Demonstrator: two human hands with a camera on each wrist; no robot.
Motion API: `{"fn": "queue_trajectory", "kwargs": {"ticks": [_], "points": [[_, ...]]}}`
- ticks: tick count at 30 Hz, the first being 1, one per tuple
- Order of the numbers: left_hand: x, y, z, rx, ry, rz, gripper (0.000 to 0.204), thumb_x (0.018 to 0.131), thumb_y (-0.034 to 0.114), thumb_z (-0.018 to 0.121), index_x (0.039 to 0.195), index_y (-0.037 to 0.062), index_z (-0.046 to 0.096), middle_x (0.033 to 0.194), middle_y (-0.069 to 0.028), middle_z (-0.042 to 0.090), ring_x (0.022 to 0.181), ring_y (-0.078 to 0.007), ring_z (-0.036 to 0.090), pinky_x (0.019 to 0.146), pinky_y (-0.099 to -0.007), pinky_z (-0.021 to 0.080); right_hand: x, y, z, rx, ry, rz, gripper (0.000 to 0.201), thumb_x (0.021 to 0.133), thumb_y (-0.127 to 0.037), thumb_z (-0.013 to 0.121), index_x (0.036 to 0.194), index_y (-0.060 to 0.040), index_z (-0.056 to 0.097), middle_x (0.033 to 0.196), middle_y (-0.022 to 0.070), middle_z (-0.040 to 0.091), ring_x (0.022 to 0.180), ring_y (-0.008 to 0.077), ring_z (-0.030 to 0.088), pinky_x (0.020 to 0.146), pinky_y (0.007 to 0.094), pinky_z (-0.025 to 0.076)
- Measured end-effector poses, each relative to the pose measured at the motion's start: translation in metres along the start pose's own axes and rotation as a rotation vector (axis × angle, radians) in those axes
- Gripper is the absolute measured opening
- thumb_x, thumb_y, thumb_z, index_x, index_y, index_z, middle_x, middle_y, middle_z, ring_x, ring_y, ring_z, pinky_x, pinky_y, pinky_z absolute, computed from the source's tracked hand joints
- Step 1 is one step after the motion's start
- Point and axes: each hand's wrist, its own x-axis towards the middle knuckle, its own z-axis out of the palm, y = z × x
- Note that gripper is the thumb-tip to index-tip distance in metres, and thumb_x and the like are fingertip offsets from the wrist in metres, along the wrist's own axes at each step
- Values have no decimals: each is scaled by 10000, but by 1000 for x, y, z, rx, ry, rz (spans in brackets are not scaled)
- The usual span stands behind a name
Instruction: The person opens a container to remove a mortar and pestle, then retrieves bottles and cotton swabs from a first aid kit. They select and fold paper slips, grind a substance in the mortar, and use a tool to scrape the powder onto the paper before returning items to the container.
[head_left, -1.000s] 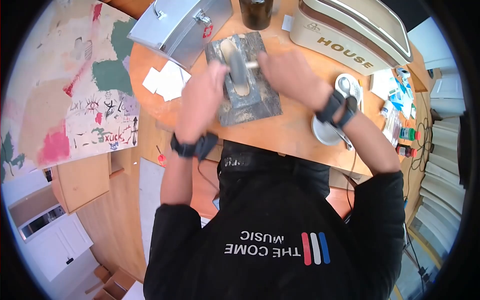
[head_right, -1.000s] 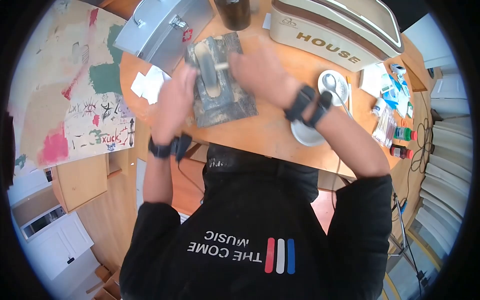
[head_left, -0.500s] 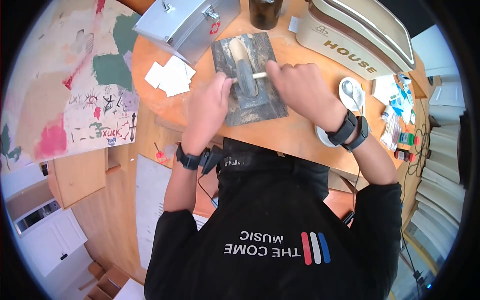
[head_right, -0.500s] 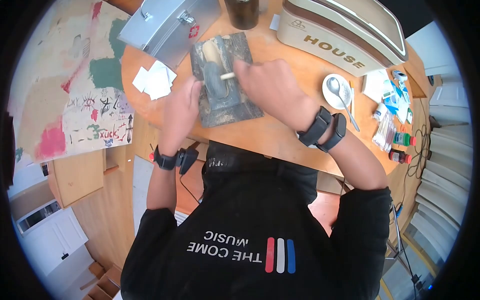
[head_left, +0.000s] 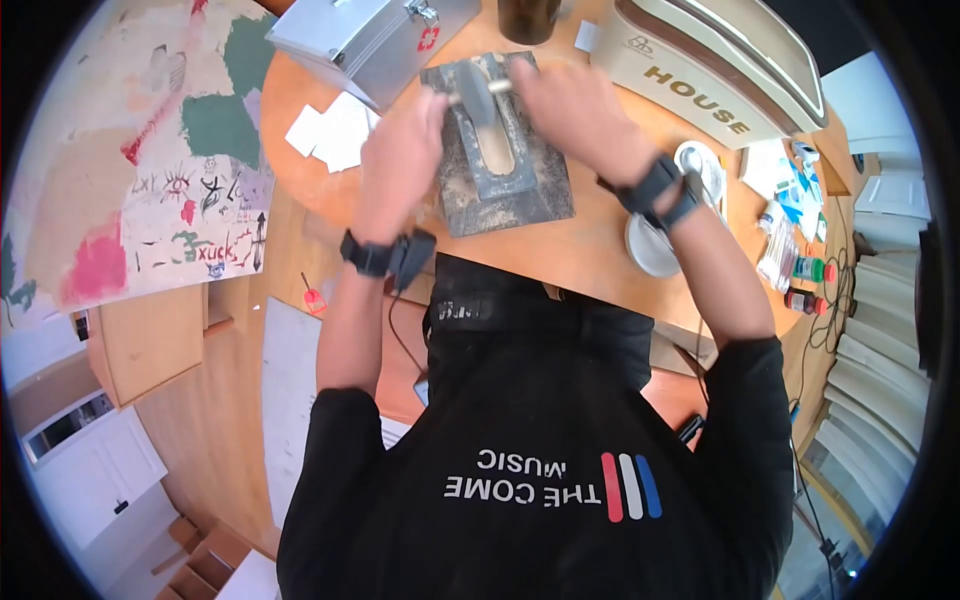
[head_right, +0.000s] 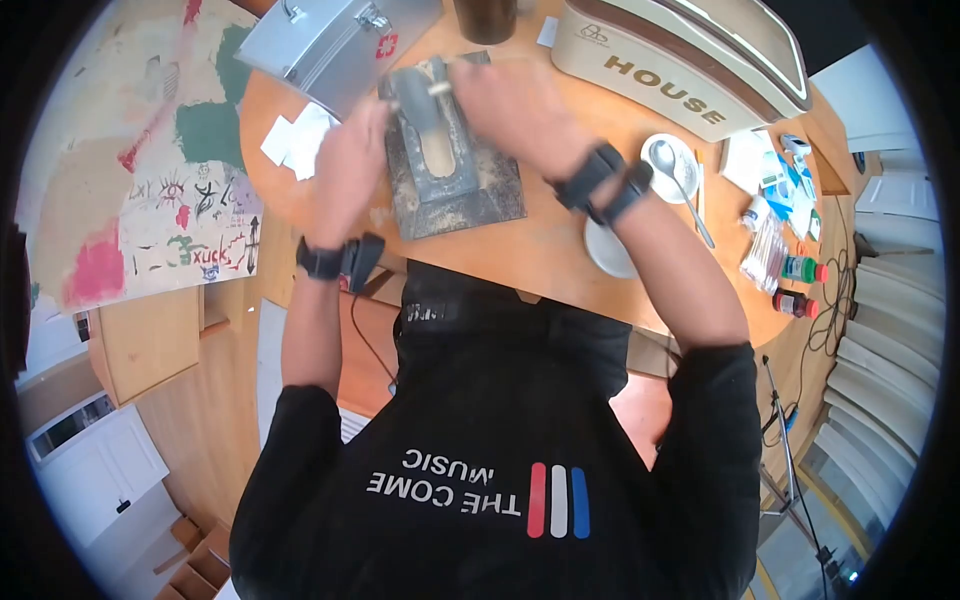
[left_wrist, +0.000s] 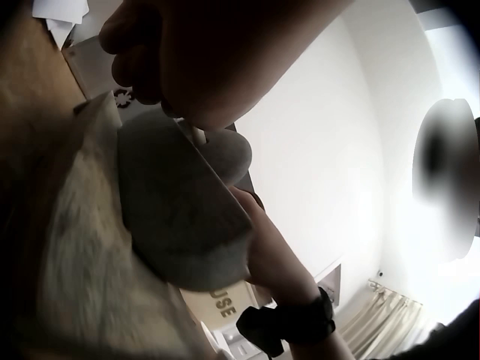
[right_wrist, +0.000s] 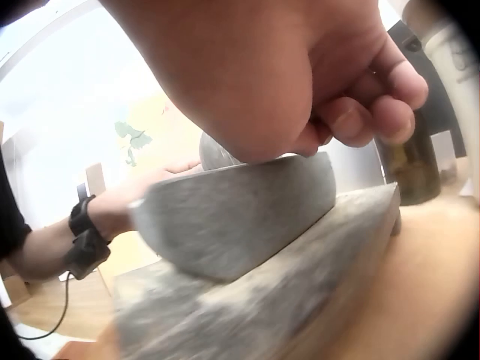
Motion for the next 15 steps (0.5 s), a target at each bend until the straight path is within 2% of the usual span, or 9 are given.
{"fn": "queue_trajectory", "kwargs": {"ticks": [2, 5, 7, 8, 10, 12, 15], "points": [[13, 8, -11, 85, -16, -15, 343, 1088, 362, 447, 959, 76, 585, 776, -233, 646, 758, -467, 641, 638, -559, 479, 20, 14, 11, -8, 75, -44, 117, 908, -131, 598, 989, -70, 539, 618, 110, 649, 534, 295, 675, 464, 422, 503], [-13, 15, -17, 116, -71, 32, 318, 1081, 340, 475, 947, 72, 581, 753, -217, 641, 728, -449, 641, 618, -540, 482, -11, 0, 2, 41, -48, -25, 119, 909, -129, 596, 989, -68, 534, 617, 112, 649, 545, 295, 681, 468, 425, 501], [-37, 10, -8, 138, -33, 89, 275, 1069, 313, 518, 938, 79, 577, 738, -197, 638, 710, -426, 656, 595, -525, 485, -41, -16, -18, 114, -148, 70, 119, 912, -125, 592, 990, -62, 526, 626, 112, 655, 551, 299, 682, 471, 426, 497], [-35, 8, -4, 129, -19, 87, 284, 1070, 320, 515, 936, 77, 577, 741, -202, 639, 705, -431, 653, 590, -530, 483, -46, -15, -22, 104, -148, 46, 112, 921, -124, 582, 987, -59, 519, 630, 112, 661, 552, 301, 684, 469, 425, 495], [-28, 8, -2, 95, 6, 72, 299, 1071, 330, 511, 932, 74, 577, 736, -210, 637, 697, -437, 649, 586, -537, 481, -30, -8, -6, 101, -107, 75, 105, 927, -124, 577, 988, -59, 521, 627, 114, 662, 545, 303, 681, 464, 423, 493], [4, 4, -1, 47, 65, 67, 309, 1072, 337, 508, 927, 73, 577, 721, -216, 632, 693, -442, 646, 587, -542, 481, -3, 3, 7, 61, -37, 67, 103, 934, -127, 572, 994, -57, 526, 619, 114, 657, 538, 306, 677, 463, 416, 494], [16, 5, -11, 132, 18, 31, 321, 1074, 341, 503, 915, 71, 575, 710, -221, 629, 702, -443, 647, 595, -548, 478, 16, 8, 7, -22, 3, 33, 98, 936, -129, 575, 984, -56, 531, 612, 113, 655, 533, 308, 674, 465, 418, 493]]}}
